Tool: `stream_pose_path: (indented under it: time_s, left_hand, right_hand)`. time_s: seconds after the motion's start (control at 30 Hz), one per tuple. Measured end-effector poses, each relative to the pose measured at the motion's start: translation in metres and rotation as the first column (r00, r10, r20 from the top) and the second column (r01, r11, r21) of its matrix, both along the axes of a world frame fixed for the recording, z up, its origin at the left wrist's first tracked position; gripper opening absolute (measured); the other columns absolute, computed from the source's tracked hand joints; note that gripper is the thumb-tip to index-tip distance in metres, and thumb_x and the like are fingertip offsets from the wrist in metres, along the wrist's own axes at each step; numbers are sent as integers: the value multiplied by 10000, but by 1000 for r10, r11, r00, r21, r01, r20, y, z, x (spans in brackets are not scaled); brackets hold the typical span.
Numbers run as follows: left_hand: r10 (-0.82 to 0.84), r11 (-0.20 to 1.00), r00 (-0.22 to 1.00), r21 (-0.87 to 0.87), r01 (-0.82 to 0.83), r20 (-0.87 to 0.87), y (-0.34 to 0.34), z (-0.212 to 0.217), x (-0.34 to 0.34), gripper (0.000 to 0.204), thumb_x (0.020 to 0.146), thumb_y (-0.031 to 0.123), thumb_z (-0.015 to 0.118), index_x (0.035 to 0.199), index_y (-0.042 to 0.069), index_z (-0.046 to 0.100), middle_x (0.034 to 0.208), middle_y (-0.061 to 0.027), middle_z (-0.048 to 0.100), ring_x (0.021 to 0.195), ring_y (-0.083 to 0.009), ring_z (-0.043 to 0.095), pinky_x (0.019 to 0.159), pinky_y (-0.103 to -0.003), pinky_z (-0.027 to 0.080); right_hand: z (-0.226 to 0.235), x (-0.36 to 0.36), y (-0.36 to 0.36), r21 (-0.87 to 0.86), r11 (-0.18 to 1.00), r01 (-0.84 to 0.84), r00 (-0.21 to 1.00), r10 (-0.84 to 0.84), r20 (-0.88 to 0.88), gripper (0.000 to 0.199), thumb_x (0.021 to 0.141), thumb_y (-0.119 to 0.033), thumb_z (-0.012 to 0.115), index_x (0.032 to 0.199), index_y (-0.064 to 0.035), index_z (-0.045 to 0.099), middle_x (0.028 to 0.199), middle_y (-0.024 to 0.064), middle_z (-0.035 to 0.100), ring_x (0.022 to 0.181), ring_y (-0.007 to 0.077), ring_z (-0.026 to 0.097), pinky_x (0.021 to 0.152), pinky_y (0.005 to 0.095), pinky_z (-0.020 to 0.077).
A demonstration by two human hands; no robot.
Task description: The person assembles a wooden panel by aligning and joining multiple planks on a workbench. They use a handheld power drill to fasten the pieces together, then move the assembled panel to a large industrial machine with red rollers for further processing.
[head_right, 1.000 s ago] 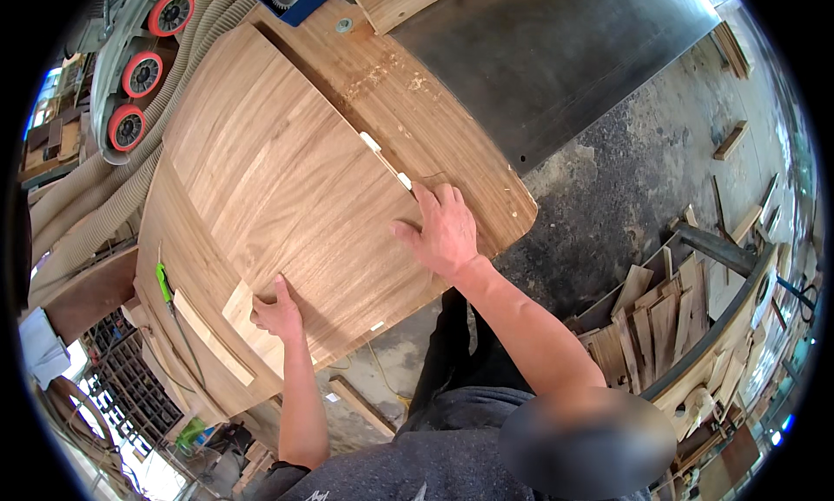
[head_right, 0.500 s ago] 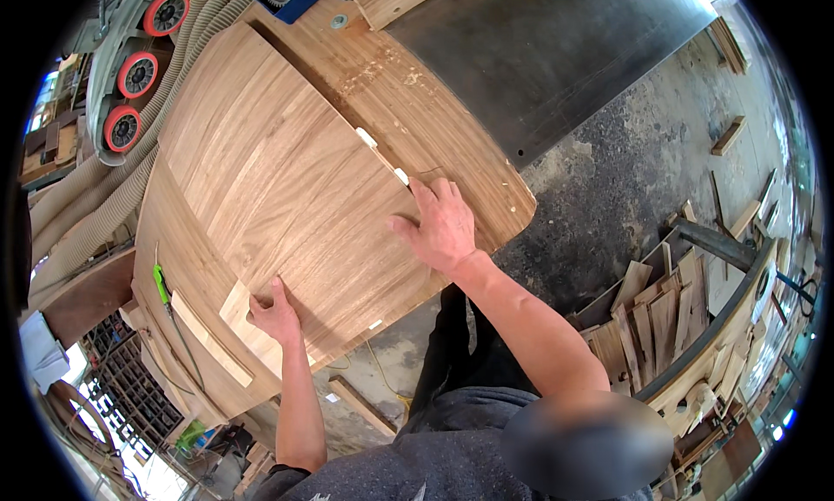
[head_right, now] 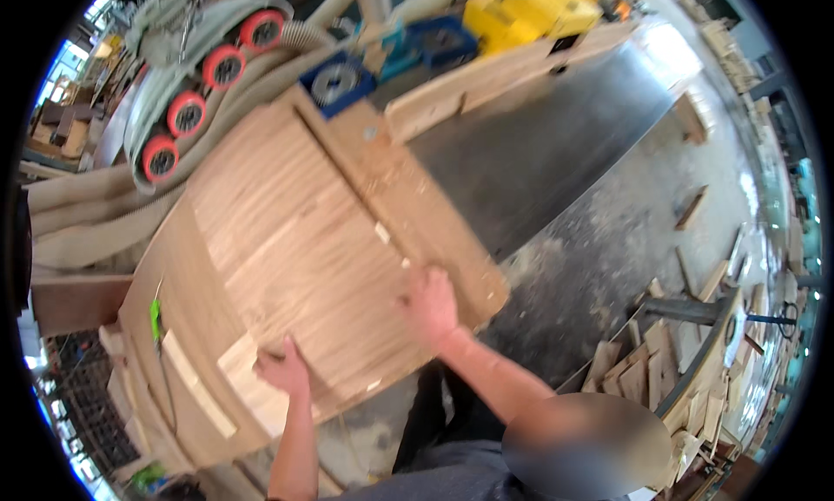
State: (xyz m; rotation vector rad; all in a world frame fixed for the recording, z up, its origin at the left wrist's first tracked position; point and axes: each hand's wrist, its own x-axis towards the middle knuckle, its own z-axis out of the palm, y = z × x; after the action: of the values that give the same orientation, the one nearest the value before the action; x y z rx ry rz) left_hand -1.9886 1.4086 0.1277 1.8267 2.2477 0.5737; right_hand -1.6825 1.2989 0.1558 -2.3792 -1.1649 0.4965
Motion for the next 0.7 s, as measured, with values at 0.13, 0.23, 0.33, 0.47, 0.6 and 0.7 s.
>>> stream_pose_path:
  time_s: [0.13,0.23,0.33,0.47,0.6,0.7]
  left_hand:
    - [8,999,998,50,-11,61,-2,10,10,717,815,404,831,1303,-50,566,1198,-280,563,1166,-475,509,1008,-560,419]
    - [105,994,994,44,-105,-18,1,17,17,716,782,392,849,1277,-47,575,1186,-279,566,1161,-474,511,999,-557,423]
    - [84,996,995,-24,-83,56,2,22,15,737,749,393,857,1261,-56,576,1183,-273,567,1161,-468,515,1002,-560,419]
    - [39,998,998,-55,-36,44,-4,28,8,759,738,426,852,1260,-48,571,1258,-286,555,1204,-460,492,1047,-557,394]
    - [110,991,990,-89,-102,90,3,31,15,833,759,484,834,1301,-71,530,1304,-286,523,1275,-433,436,1089,-537,362]
    - [122,972,989,-212,-103,80,3,36,11,873,778,531,803,1332,-77,514,1324,-283,508,1268,-429,439,1099,-525,353]
  right_hand:
    - [27,-32,29,-236,896,-377,794,444,416,591,921,-260,620,1461,-58,492,1591,190,389,1475,400,333,1191,559,299]
    - [44,-56,37,-47,839,-543,807,536,248,638,987,-381,556,1539,-85,436,1652,140,321,1547,357,228,1245,553,202]
    - [49,-66,36,-44,772,-634,760,632,148,652,990,-430,540,1550,-111,442,1668,131,294,1567,337,190,1253,568,164]
    - [42,-70,29,-177,704,-687,701,707,91,672,970,-465,552,1534,-108,473,1665,114,307,1575,331,173,1267,582,103]
    - [30,-74,35,-139,740,-658,732,672,112,689,940,-473,579,1522,-117,487,1647,144,332,1567,353,190,1262,603,97]
    - [23,-79,37,-157,732,-663,713,682,164,727,909,-497,608,1520,-121,491,1638,173,335,1562,376,191,1258,618,91]
